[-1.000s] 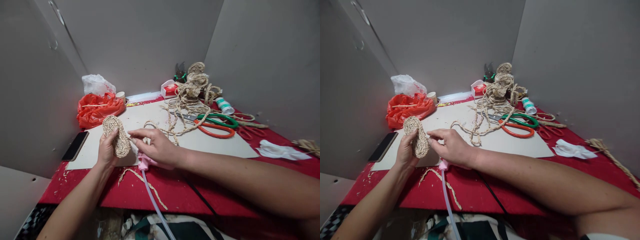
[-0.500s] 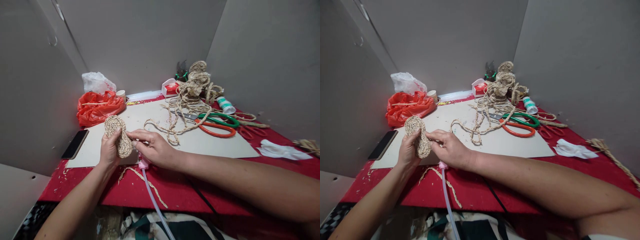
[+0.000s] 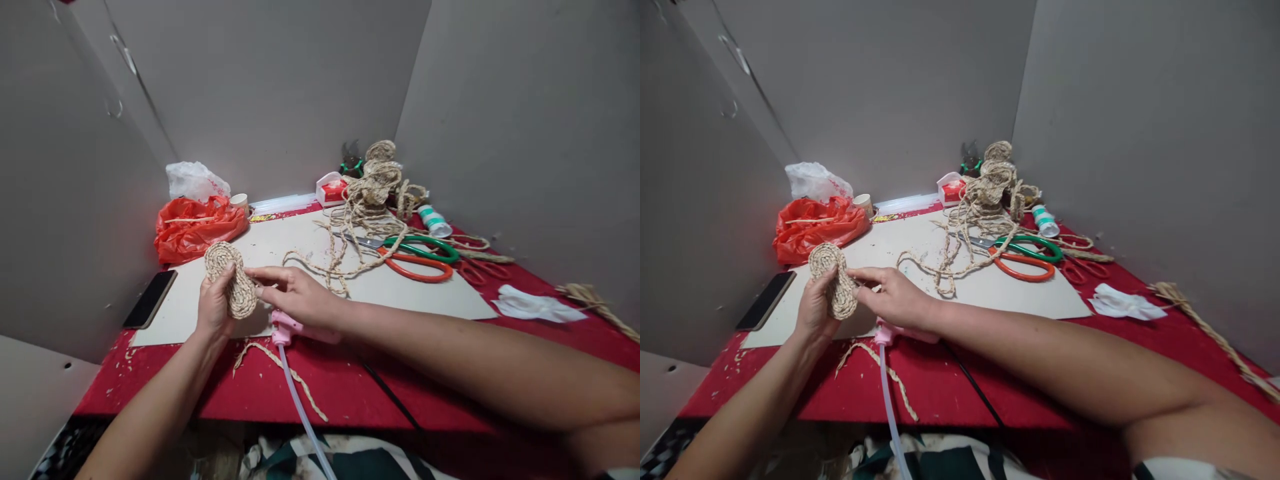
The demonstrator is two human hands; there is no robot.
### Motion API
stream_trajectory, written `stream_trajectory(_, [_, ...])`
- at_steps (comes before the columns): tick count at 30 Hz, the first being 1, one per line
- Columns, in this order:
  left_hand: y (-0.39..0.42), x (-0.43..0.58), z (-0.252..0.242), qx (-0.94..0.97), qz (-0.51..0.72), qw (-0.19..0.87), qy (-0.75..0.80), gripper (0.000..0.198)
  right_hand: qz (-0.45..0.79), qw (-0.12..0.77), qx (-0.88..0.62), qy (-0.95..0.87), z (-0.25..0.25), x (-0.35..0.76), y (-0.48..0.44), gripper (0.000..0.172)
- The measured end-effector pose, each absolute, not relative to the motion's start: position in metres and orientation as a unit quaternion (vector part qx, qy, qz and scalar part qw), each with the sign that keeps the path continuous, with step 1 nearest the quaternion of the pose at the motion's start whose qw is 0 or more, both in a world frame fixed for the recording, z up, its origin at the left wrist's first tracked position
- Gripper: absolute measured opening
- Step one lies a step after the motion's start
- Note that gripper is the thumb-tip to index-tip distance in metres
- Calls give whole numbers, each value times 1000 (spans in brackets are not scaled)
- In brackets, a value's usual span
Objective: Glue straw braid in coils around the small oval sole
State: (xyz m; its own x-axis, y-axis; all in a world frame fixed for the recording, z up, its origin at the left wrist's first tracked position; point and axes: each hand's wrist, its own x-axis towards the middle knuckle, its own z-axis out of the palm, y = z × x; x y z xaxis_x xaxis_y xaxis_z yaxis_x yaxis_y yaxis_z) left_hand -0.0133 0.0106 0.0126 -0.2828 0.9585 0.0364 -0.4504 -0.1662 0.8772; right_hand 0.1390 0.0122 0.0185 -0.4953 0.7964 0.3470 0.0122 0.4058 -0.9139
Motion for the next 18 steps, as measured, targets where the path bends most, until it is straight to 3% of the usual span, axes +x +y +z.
stream_trajectory(5, [14, -22, 19, 318, 722, 482, 382, 32, 383, 430, -295, -763, 20, 145, 12, 56])
stream_trajectory(7, [14, -23, 20, 309, 727, 478, 383, 31, 410, 411, -295, -759, 16, 141, 11, 50])
stream_trajectory(12, [11, -16, 19, 324, 715, 492, 377, 29, 529, 385, -280, -703, 9, 129, 15, 13])
stream_trajectory(18, [3, -15, 20, 405, 632, 557, 357, 34, 604, 405, -261, -635, 19, 140, 28, 25])
